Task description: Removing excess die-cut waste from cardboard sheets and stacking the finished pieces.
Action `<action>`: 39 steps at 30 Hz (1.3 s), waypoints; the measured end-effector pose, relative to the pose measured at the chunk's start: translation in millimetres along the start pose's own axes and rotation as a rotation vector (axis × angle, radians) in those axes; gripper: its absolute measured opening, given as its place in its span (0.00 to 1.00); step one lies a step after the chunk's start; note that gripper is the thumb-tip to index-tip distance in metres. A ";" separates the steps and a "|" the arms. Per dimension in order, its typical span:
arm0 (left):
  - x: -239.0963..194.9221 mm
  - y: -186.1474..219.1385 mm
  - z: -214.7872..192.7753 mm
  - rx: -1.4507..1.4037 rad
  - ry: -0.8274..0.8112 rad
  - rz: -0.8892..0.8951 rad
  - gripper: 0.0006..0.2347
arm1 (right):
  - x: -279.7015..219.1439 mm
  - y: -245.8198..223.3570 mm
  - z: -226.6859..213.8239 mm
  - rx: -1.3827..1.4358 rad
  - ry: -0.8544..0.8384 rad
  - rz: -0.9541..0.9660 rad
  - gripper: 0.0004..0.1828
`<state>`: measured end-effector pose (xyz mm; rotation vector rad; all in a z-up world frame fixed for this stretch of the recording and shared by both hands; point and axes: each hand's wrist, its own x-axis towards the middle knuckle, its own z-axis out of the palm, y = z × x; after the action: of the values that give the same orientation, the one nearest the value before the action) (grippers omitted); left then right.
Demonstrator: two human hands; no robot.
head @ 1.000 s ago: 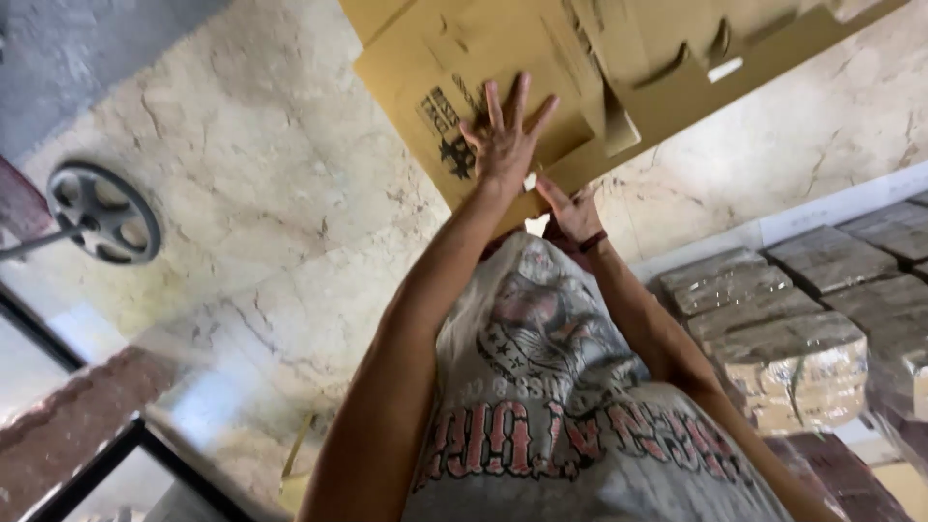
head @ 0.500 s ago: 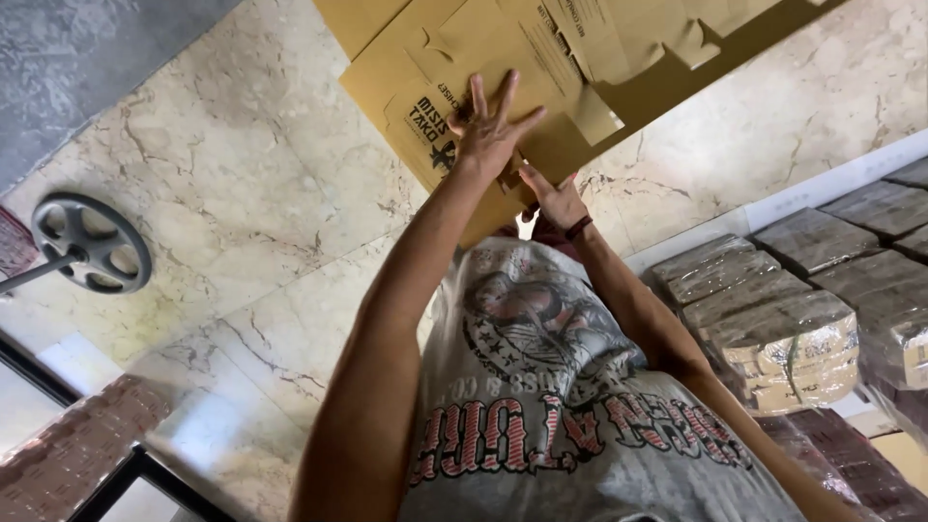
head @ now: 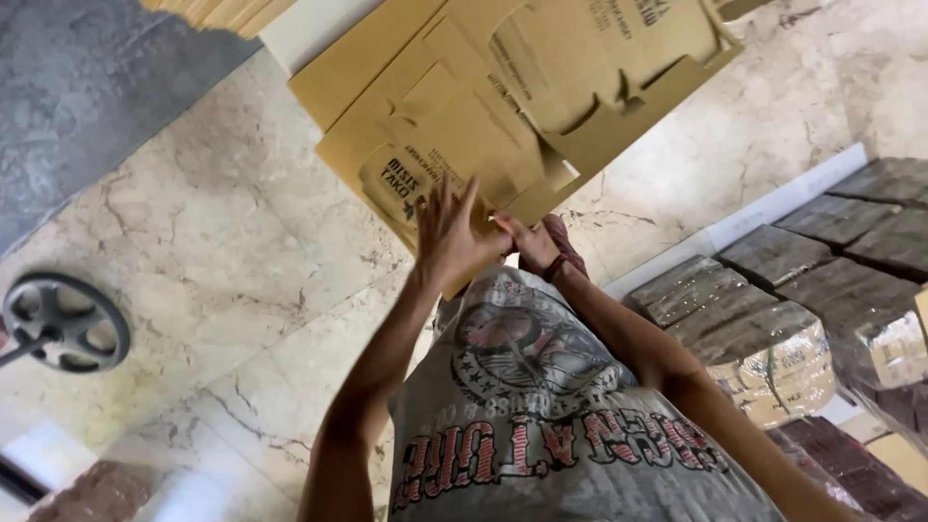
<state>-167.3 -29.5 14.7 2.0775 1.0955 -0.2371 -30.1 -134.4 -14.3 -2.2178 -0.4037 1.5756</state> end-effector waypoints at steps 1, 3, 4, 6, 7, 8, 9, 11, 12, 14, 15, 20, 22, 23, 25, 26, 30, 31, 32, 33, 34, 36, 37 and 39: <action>-17.0 7.8 7.9 -0.026 -0.057 -0.041 0.46 | -20.7 -35.6 -6.8 0.082 -0.047 0.027 0.40; -40.1 13.0 27.5 -0.046 -0.115 -0.074 0.53 | -33.6 -55.8 -17.5 0.172 -0.087 0.050 0.47; -40.8 9.5 36.4 -0.056 -0.053 -0.086 0.49 | -23.0 -45.0 -21.9 0.459 -0.257 0.165 0.42; -39.0 11.0 41.3 -0.069 0.024 -0.089 0.44 | -5.6 -25.0 -32.7 0.739 -0.430 0.259 0.37; -36.8 16.6 38.3 -0.080 0.031 -0.129 0.42 | 1.6 -14.9 -39.4 0.526 -0.564 0.229 0.40; -38.8 23.2 37.5 -0.092 0.040 -0.178 0.41 | 7.4 -2.4 -45.9 0.304 -0.695 0.203 0.44; -37.9 24.9 42.9 -0.094 0.056 -0.178 0.41 | 38.8 25.2 -49.7 0.292 -0.696 0.191 0.44; -35.4 26.7 50.4 0.240 0.207 -0.104 0.42 | 106.5 73.0 -55.5 -0.279 -0.652 -0.403 0.36; -33.1 25.5 57.7 0.244 0.228 -0.122 0.42 | 152.1 117.4 -109.3 -0.293 -0.666 -0.423 0.36; -35.0 23.7 76.4 0.294 0.137 -0.152 0.45 | 252.9 152.5 -182.2 -1.094 -0.444 -1.312 0.27; -35.4 29.7 70.9 0.295 0.137 -0.168 0.45 | 232.1 119.3 -215.3 -1.090 -0.458 -1.322 0.27; -27.1 21.6 92.4 0.186 0.537 -0.163 0.40 | 255.9 4.2 -344.8 -0.546 0.650 -0.579 0.20; -24.3 14.5 95.8 0.131 0.613 -0.310 0.38 | 279.8 2.1 -359.4 -0.650 0.485 -0.571 0.25; -22.1 10.0 96.9 0.075 0.682 -0.443 0.36 | 291.9 -1.6 -366.5 -0.747 0.331 -0.550 0.34; -5.2 -3.5 104.2 -0.073 0.760 -0.708 0.40 | 347.9 24.1 -379.3 -0.839 0.340 -0.566 0.31; -8.5 -10.4 109.9 -0.225 0.829 -0.977 0.43 | 380.1 28.9 -374.1 -0.929 0.341 -0.582 0.29; -6.3 -64.1 151.9 -0.882 1.171 -0.788 0.14 | 350.7 2.9 -384.7 -0.958 0.228 -0.478 0.29; -9.6 -80.1 160.3 -0.771 0.901 -1.002 0.17 | 346.4 -3.7 -384.9 -1.029 0.253 -0.479 0.31; -3.4 -100.3 163.0 -0.660 0.604 -1.171 0.22 | 341.3 -7.8 -392.1 -1.084 0.301 -0.468 0.32; -9.0 -98.2 163.2 -0.671 0.634 -1.191 0.22 | 325.1 -20.2 -385.8 -1.096 0.286 -0.503 0.32; -7.4 -97.3 160.6 -0.650 0.612 -1.217 0.26 | 305.3 -29.4 -386.0 -1.131 0.292 -0.485 0.30; -3.4 -101.7 163.6 -0.640 0.596 -1.242 0.30 | 282.2 -43.9 -387.3 -1.174 0.303 -0.477 0.29; -1.2 -107.2 169.4 -0.587 0.602 -1.246 0.23 | 278.6 -49.6 -387.7 -1.182 0.293 -0.453 0.29; -4.8 -99.8 167.7 -0.539 0.597 -1.250 0.17 | 268.3 -55.2 -389.6 -1.196 0.282 -0.421 0.30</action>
<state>-217.5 -115.6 -153.0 0.7576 2.3908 0.1097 425.3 -22.7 -97.8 -2.7428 -1.9495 0.7889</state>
